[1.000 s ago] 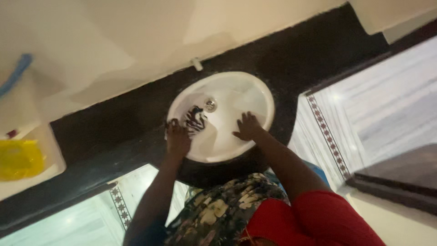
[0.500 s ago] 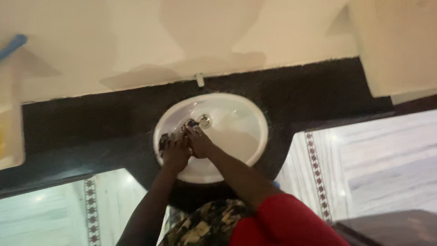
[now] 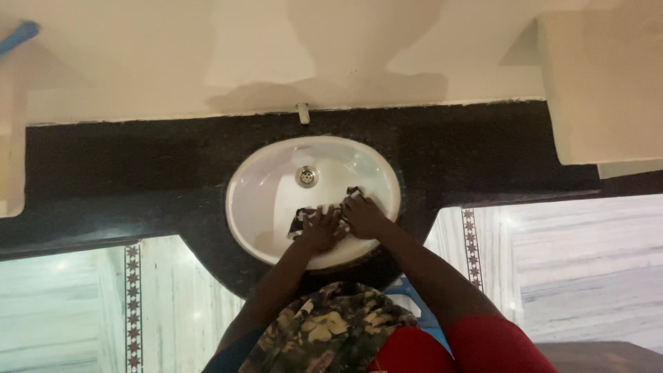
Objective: The person scrubs the interior of a white bathroom sink and the surrounding dark countertop using a patterned cloth. The person repeatedly wipes the basin and the counter surface throughout the clip.
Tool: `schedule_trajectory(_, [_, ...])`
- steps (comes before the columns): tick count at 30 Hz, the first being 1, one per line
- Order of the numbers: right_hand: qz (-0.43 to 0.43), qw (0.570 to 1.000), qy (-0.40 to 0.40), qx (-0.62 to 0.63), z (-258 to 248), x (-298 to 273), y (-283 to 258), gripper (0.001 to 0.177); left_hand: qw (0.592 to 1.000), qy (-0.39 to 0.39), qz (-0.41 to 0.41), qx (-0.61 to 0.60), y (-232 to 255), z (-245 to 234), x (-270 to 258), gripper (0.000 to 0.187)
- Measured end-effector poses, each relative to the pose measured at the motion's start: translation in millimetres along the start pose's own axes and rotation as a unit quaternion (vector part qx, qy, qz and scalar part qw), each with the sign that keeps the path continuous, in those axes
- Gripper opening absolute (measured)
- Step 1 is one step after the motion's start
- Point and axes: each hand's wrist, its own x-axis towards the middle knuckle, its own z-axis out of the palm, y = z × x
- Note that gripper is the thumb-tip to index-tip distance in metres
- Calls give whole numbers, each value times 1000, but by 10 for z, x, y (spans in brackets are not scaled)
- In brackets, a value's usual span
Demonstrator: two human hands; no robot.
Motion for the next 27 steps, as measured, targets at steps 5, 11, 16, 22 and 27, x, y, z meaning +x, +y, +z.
schedule_trajectory(5, [-27, 1000, 15, 2, -44, -366, -371, 71, 991, -129, 39, -21, 8, -229, -399, 89])
schedule_trajectory(11, [-51, 990, 80, 103, 2, -624, -1230, 87, 991, -109, 56, 47, -362, -464, -1313, 95])
schedule_trajectory(16, [-75, 984, 137, 86, 117, -266, -1561, 93, 995, 8, 46, 83, -638, -533, -1645, 89])
schedule_trajectory(22, [-89, 982, 138, 97, 309, 31, -1531, 97, 991, 105, 29, 71, -594, -536, -1756, 77])
schedule_trajectory(27, [-138, 979, 56, 139, 212, -229, -1332, 109, 982, 181, 34, 47, -588, -447, -1820, 65])
